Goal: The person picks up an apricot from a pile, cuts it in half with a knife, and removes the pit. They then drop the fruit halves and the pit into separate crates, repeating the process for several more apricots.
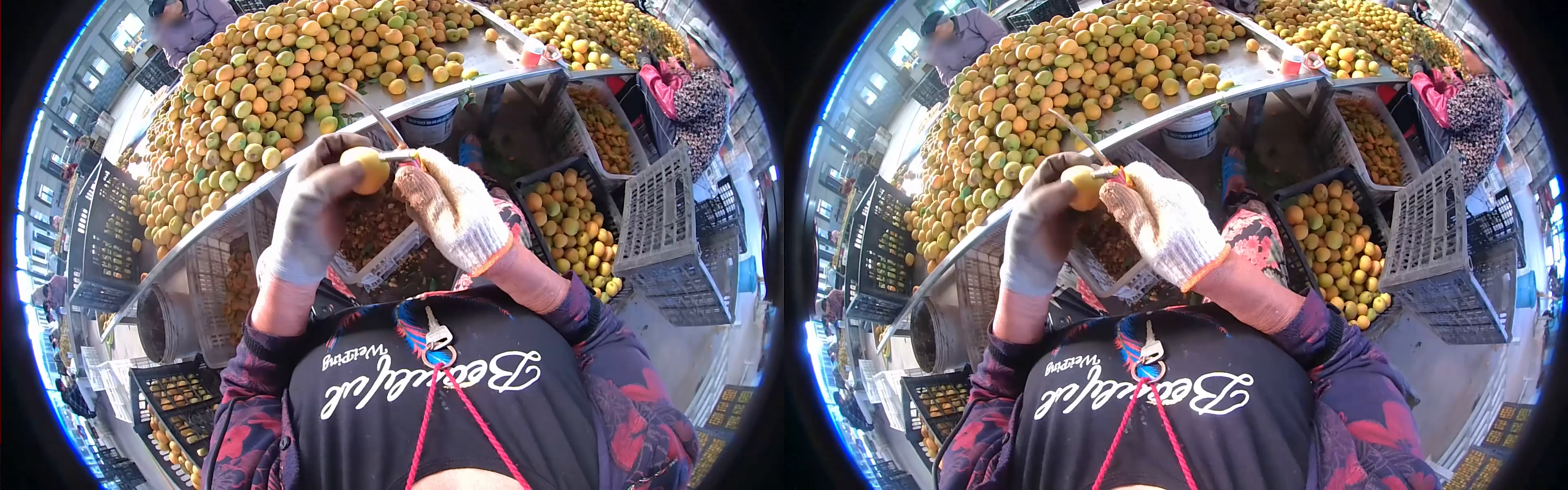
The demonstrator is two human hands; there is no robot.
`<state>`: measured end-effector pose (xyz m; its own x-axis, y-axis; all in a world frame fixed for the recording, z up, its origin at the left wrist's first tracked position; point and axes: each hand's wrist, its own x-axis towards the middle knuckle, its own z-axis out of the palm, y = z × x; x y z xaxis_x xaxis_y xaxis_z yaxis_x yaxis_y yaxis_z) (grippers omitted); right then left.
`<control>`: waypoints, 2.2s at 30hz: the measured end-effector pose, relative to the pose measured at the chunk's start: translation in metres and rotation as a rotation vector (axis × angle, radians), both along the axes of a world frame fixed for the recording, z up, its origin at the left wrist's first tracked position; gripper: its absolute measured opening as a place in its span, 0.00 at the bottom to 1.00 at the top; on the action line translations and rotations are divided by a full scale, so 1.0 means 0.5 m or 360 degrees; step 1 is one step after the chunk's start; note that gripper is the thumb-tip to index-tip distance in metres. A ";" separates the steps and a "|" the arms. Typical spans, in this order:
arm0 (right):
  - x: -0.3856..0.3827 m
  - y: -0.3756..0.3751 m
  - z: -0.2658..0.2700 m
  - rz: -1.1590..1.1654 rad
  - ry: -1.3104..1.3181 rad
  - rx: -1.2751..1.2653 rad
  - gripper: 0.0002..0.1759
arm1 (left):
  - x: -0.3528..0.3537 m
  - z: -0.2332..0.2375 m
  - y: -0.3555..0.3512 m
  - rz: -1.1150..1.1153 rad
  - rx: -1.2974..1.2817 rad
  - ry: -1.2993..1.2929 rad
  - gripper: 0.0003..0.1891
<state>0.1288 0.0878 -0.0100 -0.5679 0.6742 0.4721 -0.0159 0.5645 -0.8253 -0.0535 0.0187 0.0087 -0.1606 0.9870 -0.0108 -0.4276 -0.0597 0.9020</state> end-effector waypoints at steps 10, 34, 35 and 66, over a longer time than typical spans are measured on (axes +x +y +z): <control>0.026 -0.045 0.039 -0.0036 -0.0150 0.0173 0.13 | 0.056 0.021 -0.032 -0.0131 0.0206 -0.0273 0.22; 0.030 -0.042 0.056 0.1161 0.0292 -0.1958 0.23 | 0.084 0.047 -0.051 0.0365 0.0534 0.0497 0.22; 0.027 -0.045 0.066 0.1244 0.0404 -0.2196 0.26 | 0.088 0.055 -0.052 0.0276 0.0430 0.0250 0.23; -0.004 -0.060 0.014 -0.0147 -0.0316 0.0231 0.18 | 0.107 0.050 -0.024 0.0165 0.0531 -0.0381 0.20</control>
<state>0.1266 0.0577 -0.0029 -0.5985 0.6607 0.4530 0.1955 0.6689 -0.7172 0.0002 0.0067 0.0337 -0.2908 0.9215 0.2576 -0.5993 -0.3853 0.7017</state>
